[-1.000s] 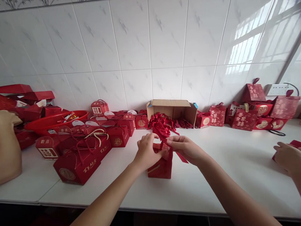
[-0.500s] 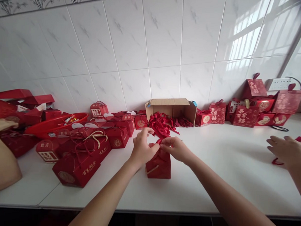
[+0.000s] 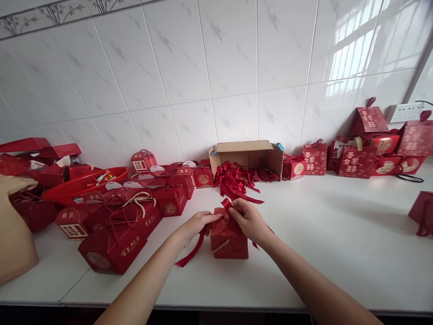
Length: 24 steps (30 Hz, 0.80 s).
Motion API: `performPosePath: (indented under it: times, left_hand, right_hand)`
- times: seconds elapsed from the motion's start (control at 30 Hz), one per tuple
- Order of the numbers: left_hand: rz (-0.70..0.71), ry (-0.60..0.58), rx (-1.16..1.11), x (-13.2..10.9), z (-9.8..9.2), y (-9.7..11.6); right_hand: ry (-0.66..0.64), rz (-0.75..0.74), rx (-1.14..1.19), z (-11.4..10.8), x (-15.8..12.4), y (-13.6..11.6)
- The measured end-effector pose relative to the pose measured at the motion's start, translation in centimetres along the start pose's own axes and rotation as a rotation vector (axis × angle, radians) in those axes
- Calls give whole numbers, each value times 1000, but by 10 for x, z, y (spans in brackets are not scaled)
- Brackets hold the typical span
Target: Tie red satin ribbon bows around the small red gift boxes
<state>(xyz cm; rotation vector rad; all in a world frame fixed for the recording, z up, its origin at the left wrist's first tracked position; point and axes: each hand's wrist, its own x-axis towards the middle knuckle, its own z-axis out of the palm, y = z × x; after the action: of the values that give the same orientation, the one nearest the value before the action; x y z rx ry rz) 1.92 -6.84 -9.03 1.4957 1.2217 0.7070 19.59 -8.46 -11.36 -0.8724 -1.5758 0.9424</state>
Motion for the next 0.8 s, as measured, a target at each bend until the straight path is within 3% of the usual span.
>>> performPosePath:
  times: [0.1,0.3,0.5,0.63,0.8]
  left_hand:
    - [9,-29,-20,-6,-2,8]
    - [157,138,13,-20,0,32]
    - [206,147,151,-22,13,63]
    - [302,43,127,-13,20,79]
    - [442,44,82,-3,15,72]
  right_hand:
    - [95,48,-48,4,1,-1]
    - [236,83,-222,10,3,-5]
    - [115,34,-233,5,0,-10]
    - [32,-23,-241,4,-4,-14]
    - [96,-8,-169,5,-3,-9]
